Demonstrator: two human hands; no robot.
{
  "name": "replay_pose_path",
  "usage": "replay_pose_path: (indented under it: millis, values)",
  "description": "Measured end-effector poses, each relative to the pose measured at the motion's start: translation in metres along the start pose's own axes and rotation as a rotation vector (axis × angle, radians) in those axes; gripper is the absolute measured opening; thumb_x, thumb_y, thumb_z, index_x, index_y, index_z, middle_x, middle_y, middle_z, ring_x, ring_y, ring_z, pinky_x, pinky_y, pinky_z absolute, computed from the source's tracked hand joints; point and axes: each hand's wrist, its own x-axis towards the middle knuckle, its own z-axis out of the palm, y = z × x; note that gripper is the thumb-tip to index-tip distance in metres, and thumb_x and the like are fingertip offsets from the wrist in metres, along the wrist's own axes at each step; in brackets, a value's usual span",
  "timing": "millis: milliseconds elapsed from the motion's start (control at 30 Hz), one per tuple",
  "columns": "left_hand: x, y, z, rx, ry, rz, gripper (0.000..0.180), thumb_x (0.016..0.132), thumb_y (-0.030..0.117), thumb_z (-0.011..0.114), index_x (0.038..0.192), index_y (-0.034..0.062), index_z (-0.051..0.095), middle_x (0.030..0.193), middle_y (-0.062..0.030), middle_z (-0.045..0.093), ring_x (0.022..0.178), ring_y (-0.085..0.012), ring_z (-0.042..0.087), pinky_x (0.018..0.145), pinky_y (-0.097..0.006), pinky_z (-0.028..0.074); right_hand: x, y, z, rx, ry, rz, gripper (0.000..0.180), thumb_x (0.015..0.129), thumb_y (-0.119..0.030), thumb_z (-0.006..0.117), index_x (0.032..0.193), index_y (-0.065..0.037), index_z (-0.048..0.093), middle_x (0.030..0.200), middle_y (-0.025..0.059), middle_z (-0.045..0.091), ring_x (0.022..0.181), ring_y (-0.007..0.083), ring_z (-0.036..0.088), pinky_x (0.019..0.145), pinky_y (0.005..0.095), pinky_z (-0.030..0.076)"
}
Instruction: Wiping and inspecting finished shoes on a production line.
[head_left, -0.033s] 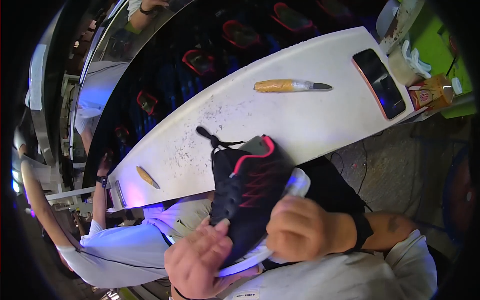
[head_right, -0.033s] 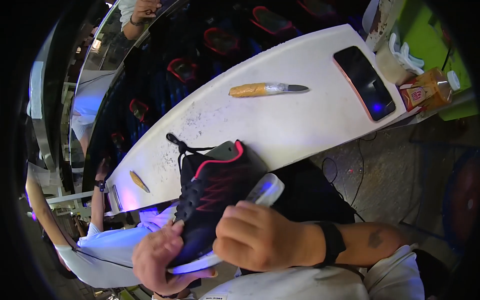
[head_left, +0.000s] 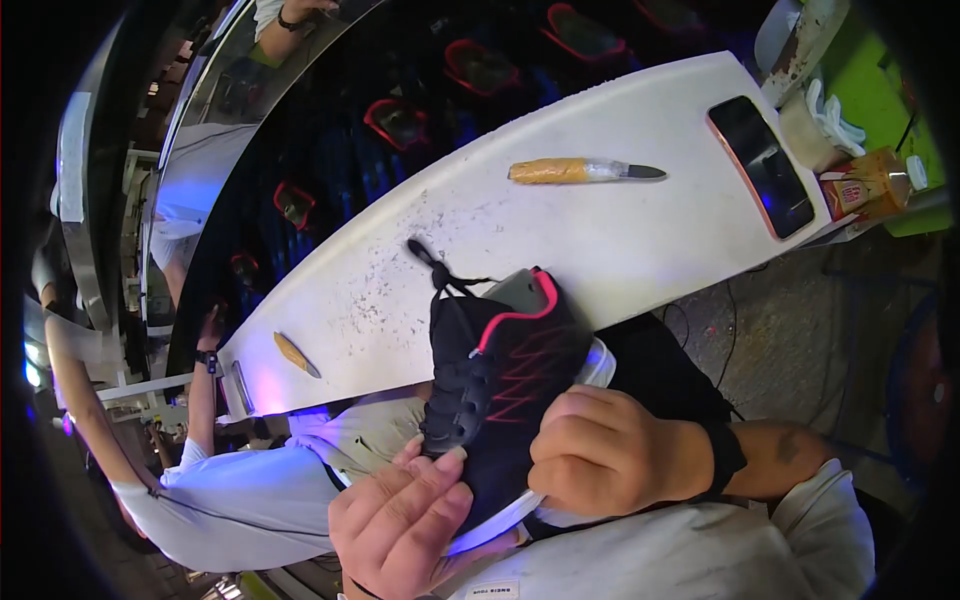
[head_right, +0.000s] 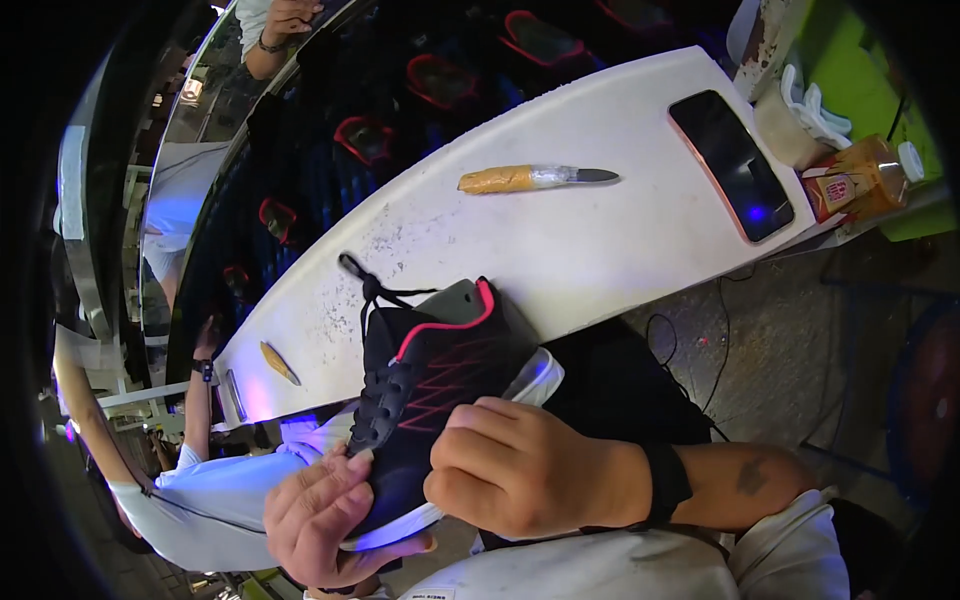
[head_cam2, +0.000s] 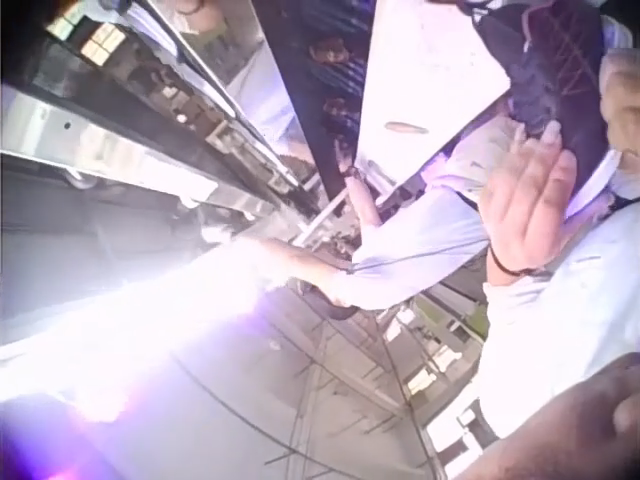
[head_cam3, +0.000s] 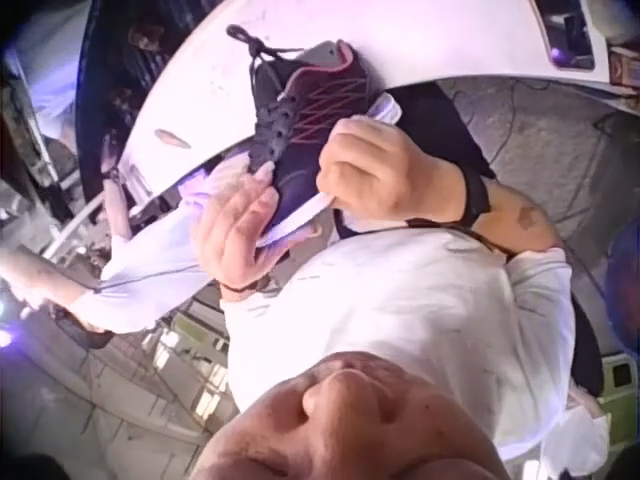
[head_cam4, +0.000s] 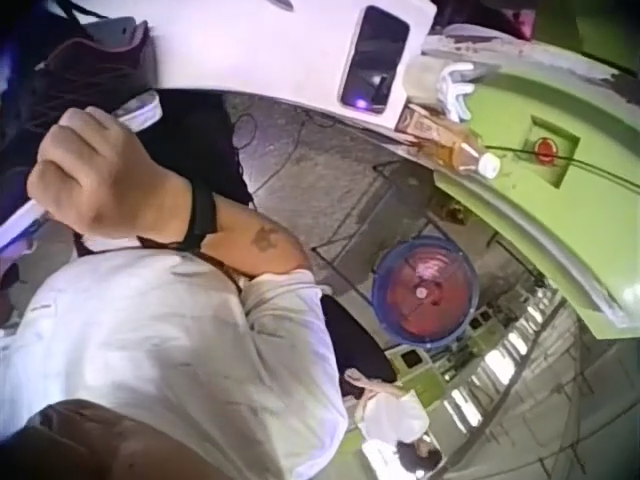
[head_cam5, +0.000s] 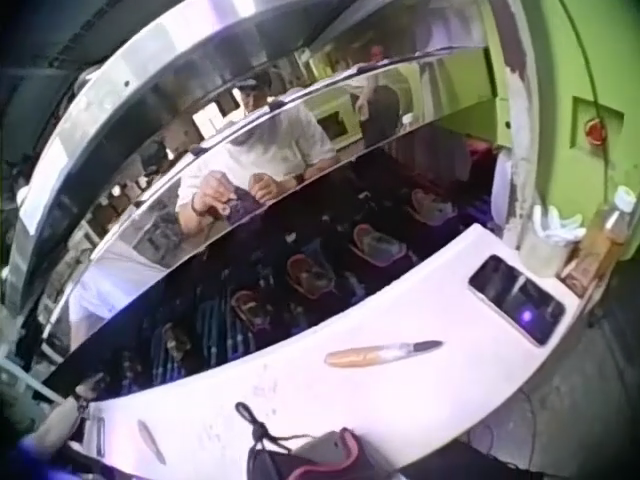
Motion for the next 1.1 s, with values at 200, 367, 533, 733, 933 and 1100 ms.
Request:
replay_pose_path:
  millis: [200,367,533,733,933,1100]
  values:
    - [0.008,-0.026,0.011,-0.069,0.065,-0.040,0.044,0.065,0.027,0.095,0.089,0.0062,0.064,0.087,-0.0139,0.075,0.073,-0.0249,0.072,0.073,-0.039,0.062,-0.006,0.013,0.004,-0.091,-0.004,0.268,0.032,0.061,-0.013,0.082,0.081,-0.004,0.059,0.082,0.0087,0.054,0.067,0.0250,0.056,0.053,0.0329,0.045]
    - [-0.006,-0.061,0.007,-0.122,0.101,0.035,0.050,0.062,0.037,0.096,0.084,0.0081,0.062,0.083,-0.0103,0.075,0.075,-0.0234,0.072,0.084,-0.044,0.060,0.006,0.041,0.011,-0.084,-0.064,0.144,0.034,0.063,-0.023,0.078,0.079,-0.008,0.052,0.078,0.0071,0.046,0.071,0.0233,0.053,0.061,0.0343,0.046]
    - [-0.007,-0.101,0.006,-0.351,0.011,0.077,0.062,0.063,0.054,0.091,0.091,0.0048,0.065,0.097,-0.0153,0.075,0.085,-0.0283,0.073,0.102,-0.054,0.049,0.029,0.048,0.013,-0.076,-0.217,0.308,0.043,0.057,-0.025,0.085,0.083,-0.008,0.055,0.081,0.0073,0.053,0.074,0.0231,0.060,0.062,0.0333,0.049]
    - [-0.018,-0.137,0.033,-0.536,-0.610,-0.766,0.085,0.069,0.039,0.083,0.134,-0.0067,0.054,0.109,-0.0196,0.071,0.096,-0.0317,0.069,0.089,-0.037,0.053,0.039,0.054,0.055,-0.133,-0.340,0.300,0.039,0.066,-0.032,0.085,0.082,-0.009,0.057,0.082,0.0065,0.055,0.074,0.0255,0.061,0.064,0.0377,0.050]
    - [-0.068,-0.144,0.104,-1.193,-0.190,-0.844,0.080,0.077,0.051,0.081,0.126,-0.0090,0.059,0.109,-0.0125,0.069,0.101,-0.0172,0.063,0.090,-0.031,0.049,-0.009,0.070,-0.037,-0.028,-0.122,0.889,0.051,0.089,-0.039,0.074,0.118,0.001,0.062,0.110,0.0202,0.065,0.095,0.0346,0.065,0.083,0.0395,0.052]
    - [0.010,-0.080,0.123,-1.273,0.334,-0.505,0.118,0.064,0.049,0.093,0.151,-0.0015,0.031,0.134,-0.0161,0.054,0.120,-0.0233,0.055,0.103,-0.037,0.043,0.078,0.040,-0.099,0.067,0.128,0.569,0.062,0.089,-0.037,0.073,0.135,-0.001,0.053,0.113,0.0108,0.064,0.097,0.0148,0.061,0.085,0.0287,0.049]
